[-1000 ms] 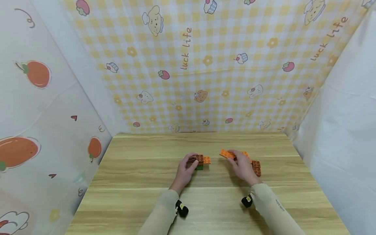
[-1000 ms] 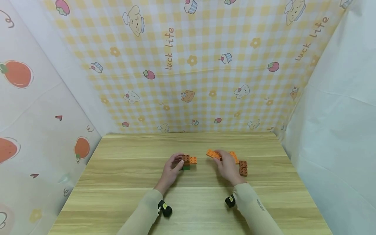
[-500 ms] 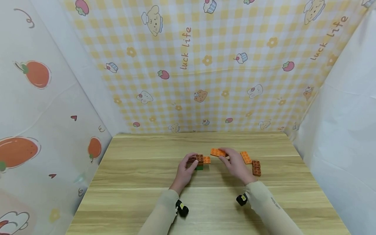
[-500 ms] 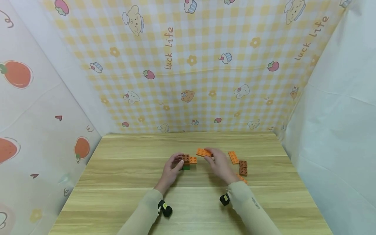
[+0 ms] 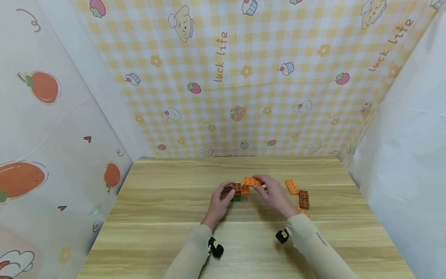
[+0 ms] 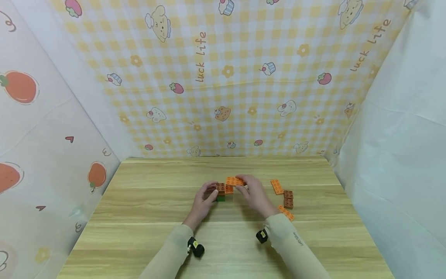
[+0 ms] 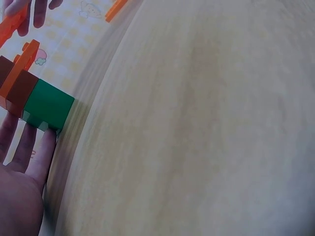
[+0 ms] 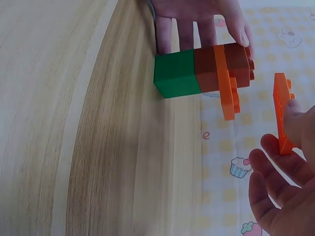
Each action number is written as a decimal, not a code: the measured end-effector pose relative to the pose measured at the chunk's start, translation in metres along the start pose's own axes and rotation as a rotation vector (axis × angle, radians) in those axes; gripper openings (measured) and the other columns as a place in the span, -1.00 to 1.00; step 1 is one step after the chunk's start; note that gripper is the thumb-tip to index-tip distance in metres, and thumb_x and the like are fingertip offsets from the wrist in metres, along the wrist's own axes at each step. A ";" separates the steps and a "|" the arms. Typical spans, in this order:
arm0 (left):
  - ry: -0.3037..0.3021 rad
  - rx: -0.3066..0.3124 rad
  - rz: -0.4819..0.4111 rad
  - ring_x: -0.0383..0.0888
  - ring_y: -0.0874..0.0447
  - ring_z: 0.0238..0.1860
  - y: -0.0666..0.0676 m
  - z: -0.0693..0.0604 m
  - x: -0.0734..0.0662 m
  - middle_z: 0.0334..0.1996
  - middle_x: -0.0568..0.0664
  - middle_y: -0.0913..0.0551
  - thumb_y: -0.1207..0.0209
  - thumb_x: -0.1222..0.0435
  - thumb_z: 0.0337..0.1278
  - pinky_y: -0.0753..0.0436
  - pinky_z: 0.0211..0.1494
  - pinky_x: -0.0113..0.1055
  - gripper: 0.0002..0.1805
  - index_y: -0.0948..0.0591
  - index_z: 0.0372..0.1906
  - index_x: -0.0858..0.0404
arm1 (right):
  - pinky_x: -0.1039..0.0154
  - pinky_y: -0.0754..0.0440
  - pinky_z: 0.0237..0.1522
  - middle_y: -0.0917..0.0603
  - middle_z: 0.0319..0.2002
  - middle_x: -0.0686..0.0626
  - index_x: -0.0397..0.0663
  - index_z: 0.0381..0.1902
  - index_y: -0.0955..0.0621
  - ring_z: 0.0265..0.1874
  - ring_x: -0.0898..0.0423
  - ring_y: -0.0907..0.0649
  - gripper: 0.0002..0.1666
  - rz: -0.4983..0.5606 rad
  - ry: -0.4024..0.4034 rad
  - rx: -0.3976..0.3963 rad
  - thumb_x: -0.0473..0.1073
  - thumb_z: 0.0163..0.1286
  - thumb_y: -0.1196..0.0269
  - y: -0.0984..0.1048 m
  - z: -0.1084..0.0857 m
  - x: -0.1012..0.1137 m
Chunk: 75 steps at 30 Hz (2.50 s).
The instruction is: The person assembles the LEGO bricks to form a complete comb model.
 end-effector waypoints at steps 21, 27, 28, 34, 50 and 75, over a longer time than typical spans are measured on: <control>-0.009 0.012 -0.025 0.29 -0.53 0.28 0.001 -0.001 -0.016 0.21 0.26 -0.62 -0.11 0.34 0.59 -0.35 0.43 0.27 -0.60 -0.51 0.37 0.39 | 0.12 -0.74 -0.16 -0.70 0.10 -0.19 -0.22 0.30 -0.62 -0.03 -0.04 -0.71 -0.56 0.010 0.048 0.028 -0.26 0.51 -0.32 -0.013 0.009 0.011; -0.013 0.027 -0.048 0.26 -0.54 0.28 0.003 -0.007 -0.029 0.21 0.22 -0.62 -0.12 0.33 0.58 -0.36 0.43 0.26 -0.59 -0.51 0.38 0.36 | 0.13 -0.74 -0.17 -0.71 0.11 -0.19 -0.22 0.28 -0.62 -0.04 -0.04 -0.71 -0.57 0.007 0.057 0.029 -0.26 0.51 -0.33 -0.016 0.009 0.011; -0.016 0.028 -0.045 0.25 -0.54 0.28 0.003 -0.007 -0.030 0.21 0.22 -0.62 -0.12 0.33 0.58 -0.37 0.42 0.25 -0.60 -0.51 0.38 0.35 | 0.13 -0.74 -0.17 -0.71 0.11 -0.19 -0.22 0.28 -0.63 -0.05 -0.04 -0.71 -0.57 0.007 0.059 0.030 -0.26 0.51 -0.33 -0.016 0.009 0.011; -0.010 0.035 -0.033 0.21 -0.55 0.27 0.004 -0.007 -0.026 0.21 0.19 -0.63 -0.13 0.32 0.59 -0.43 0.40 0.19 -0.62 -0.53 0.37 0.27 | 0.14 -0.72 -0.17 -0.71 0.10 -0.20 -0.23 0.27 -0.62 -0.06 -0.04 -0.71 -0.57 0.012 0.064 0.031 -0.27 0.50 -0.33 -0.020 0.009 0.010; -0.019 0.059 -0.008 0.05 -0.56 0.29 0.005 0.000 0.007 0.24 0.03 -0.63 -0.14 0.21 0.59 -0.53 0.36 0.01 -0.61 -0.53 0.39 0.04 | 0.05 -0.72 -0.09 -0.72 0.09 -0.20 -0.20 0.27 -0.63 -0.05 -0.04 -0.72 -0.58 0.032 0.038 0.060 -0.28 0.49 -0.34 -0.027 0.010 0.011; 0.022 0.046 0.015 0.20 -0.55 0.31 0.004 -0.004 -0.015 0.25 0.18 -0.62 -0.12 0.31 0.59 -0.49 0.38 0.09 -0.61 -0.52 0.39 0.21 | -0.01 -0.69 0.05 -0.71 0.07 -0.13 -0.13 0.28 -0.66 0.02 -0.04 -0.71 -0.59 -0.068 0.031 0.099 -0.19 0.54 -0.31 -0.028 0.015 0.013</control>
Point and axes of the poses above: each hand's wrist, its own z-axis towards the middle knuckle, its own y-axis out of the back of the hand, x = y × z, the point moved 3 cm from there along z, towards the middle knuckle
